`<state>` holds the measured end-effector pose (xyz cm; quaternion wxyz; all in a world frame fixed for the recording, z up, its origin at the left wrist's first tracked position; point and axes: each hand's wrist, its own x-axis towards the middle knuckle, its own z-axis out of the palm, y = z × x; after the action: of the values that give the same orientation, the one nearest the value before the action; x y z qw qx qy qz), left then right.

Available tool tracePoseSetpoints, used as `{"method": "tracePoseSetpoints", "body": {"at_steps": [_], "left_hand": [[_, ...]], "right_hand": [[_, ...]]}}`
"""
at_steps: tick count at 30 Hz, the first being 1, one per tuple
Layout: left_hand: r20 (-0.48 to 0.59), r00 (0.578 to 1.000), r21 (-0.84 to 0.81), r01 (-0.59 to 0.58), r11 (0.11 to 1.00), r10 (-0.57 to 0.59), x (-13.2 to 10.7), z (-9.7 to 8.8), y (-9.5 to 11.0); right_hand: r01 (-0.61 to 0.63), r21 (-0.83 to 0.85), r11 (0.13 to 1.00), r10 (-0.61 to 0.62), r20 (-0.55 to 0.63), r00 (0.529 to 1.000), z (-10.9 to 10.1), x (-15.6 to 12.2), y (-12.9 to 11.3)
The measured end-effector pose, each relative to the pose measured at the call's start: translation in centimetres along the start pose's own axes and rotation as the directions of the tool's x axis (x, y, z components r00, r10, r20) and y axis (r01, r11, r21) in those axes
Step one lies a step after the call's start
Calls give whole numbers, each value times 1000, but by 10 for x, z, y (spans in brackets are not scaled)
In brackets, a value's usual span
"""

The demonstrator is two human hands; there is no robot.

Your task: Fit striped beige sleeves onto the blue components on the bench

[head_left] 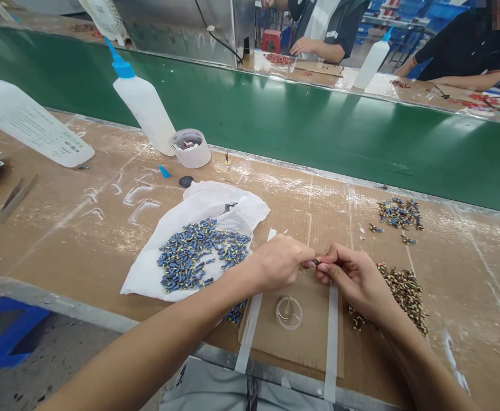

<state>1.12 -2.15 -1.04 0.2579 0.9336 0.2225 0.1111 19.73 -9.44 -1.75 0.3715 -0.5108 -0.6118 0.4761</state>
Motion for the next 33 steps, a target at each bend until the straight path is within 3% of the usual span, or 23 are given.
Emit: {"method": "tracePoseSetpoints", "body": {"at_steps": [6, 11, 14, 17, 19, 21, 24, 25, 27, 30, 33], "left_hand": [[21, 999, -22, 25, 999, -25, 1, 3, 0], [4, 1000, -111, 25, 994, -24, 1, 1, 0], [-7, 997, -192, 68, 979, -71, 2, -8, 0], [-35, 981, -319, 168, 933, -188, -2, -31, -2], [-89, 953, -369, 238, 899, -289, -12, -50, -4], [-175, 902, -318, 327, 890, -394, -30, -68, -7], [-282, 809, -100, 510, 854, -516, -66, -82, -17], [-308, 775, -30, 571, 820, -551, -78, -82, -22], [-302, 748, 45, 630, 775, -591, -98, -79, -33], [-217, 765, 92, 634, 768, -606, -108, -75, -48], [-158, 769, 180, 639, 748, -619, -104, -81, -57]], "right_hand": [[18, -122, 992, -12, 54, 998, -2, 0, -1], [46, -161, 986, -47, -2, 999, 2, 1, -5], [36, -79, 996, -40, -47, 998, 1, 5, -9], [2, -73, 997, -15, -173, 985, -19, 10, -5], [-42, -126, 991, -10, -390, 921, -44, 13, 5], [-101, -140, 985, -5, -606, 795, -73, 15, 18], [-125, -119, 985, 4, -708, 706, -111, 16, 37], [-129, -111, 985, 8, -729, 685, -121, 16, 42], [-134, -99, 986, 11, -765, 644, -133, 12, 47], [-127, -91, 988, 6, -791, 612, -140, 5, 48], [-97, -92, 991, -10, -774, 633, -136, 4, 43]]}}
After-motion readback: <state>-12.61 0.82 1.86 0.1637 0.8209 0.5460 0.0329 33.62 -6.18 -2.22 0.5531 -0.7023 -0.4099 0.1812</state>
